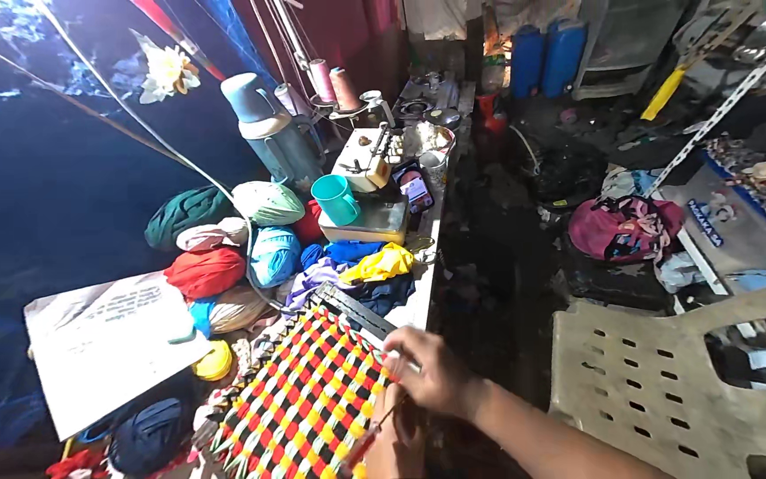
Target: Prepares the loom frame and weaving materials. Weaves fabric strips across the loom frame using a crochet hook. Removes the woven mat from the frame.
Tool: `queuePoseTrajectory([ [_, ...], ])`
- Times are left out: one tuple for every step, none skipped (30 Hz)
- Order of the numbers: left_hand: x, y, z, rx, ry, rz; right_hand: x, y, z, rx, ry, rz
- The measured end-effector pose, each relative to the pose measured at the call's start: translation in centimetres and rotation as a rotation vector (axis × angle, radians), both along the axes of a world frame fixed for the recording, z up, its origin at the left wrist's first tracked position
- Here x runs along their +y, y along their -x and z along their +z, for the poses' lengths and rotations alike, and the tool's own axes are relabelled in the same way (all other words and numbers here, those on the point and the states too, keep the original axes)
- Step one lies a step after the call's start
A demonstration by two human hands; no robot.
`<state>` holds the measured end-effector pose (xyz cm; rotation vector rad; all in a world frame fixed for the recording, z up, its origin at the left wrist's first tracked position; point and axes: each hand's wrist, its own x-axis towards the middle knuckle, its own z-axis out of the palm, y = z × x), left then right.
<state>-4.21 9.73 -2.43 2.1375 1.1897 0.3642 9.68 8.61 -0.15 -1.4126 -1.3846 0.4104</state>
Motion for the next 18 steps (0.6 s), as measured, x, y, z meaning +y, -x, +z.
queuePoseTrajectory([
  [0.1, -0.2, -0.2, 0.006, 0.017, -0.012, -0.3, -1.1, -0.2, 0.012, 0.149, -0.114],
  [0.2, -0.2, -0.9, -0.019, 0.021, -0.014, -0.7, -2.4, -0.5, 0.057, 0.333, -0.182],
  [0.2, -0.1, -1.5, -0.058, 0.009, -0.012, -1.3, -3.6, -1.4, 0.115, 0.508, -0.218],
  [0.2, 0.1, -2.1, -0.109, -0.028, -0.008, -1.9, -4.6, -2.3, 0.210, 0.667, -0.225],
  [0.1, 0.2, -2.8, -0.175, -0.074, -0.012, -2.5, -4.8, -2.9, 0.360, 0.790, -0.220],
  [0.1, 0.4, -3.1, -0.225, -0.094, -0.019, -3.1, -4.3, -3.3, 0.543, 0.856, -0.224],
  [0.0, 0.4, -3.4, -0.253, -0.091, -0.027, -3.5, -3.4, -3.7, 0.709, 0.875, -0.233],
  [-0.1, 0.5, -3.5, -0.274, -0.088, -0.036, -3.7, -2.4, -3.8, 0.809, 0.863, -0.231],
  [-0.2, 0.4, -3.6, -0.288, -0.093, -0.040, -3.5, -1.6, -3.7, 0.832, 0.836, -0.231],
  [-0.1, 0.4, -3.6, -0.299, -0.110, -0.034, -3.1, -1.3, -3.5, 0.815, 0.807, -0.225],
  [0.2, 0.3, -3.4, -0.306, -0.112, -0.019, -2.7, -1.3, -3.3, 0.791, 0.786, -0.207],
  [0.6, 0.3, -3.1, -0.305, -0.104, -0.001, -2.1, -1.6, -3.1, 0.758, 0.772, -0.185],
  [1.1, 0.2, -2.9, -0.302, -0.096, 0.018, -1.5, -2.0, -2.9, 0.718, 0.766, -0.153],
  [1.5, 0.0, -2.8, -0.299, -0.100, 0.039, -0.8, -2.5, -2.9, 0.681, 0.770, -0.117],
  [1.7, -0.3, -2.9, -0.296, -0.110, 0.060, -0.2, -3.1, -3.1, 0.654, 0.782, -0.081],
  [2.0, -0.6, -3.1, -0.291, -0.126, 0.083, 0.4, -3.6, -3.4, 0.640, 0.796, -0.039],
  [2.3, -1.1, -3.4, -0.292, -0.152, 0.105, 1.0, -4.4, -3.9, 0.626, 0.808, 0.014],
  [2.6, -1.5, -3.8, -0.294, -0.188, 0.123, 1.5, -5.3, -4.3, 0.597, 0.823, 0.082],
])
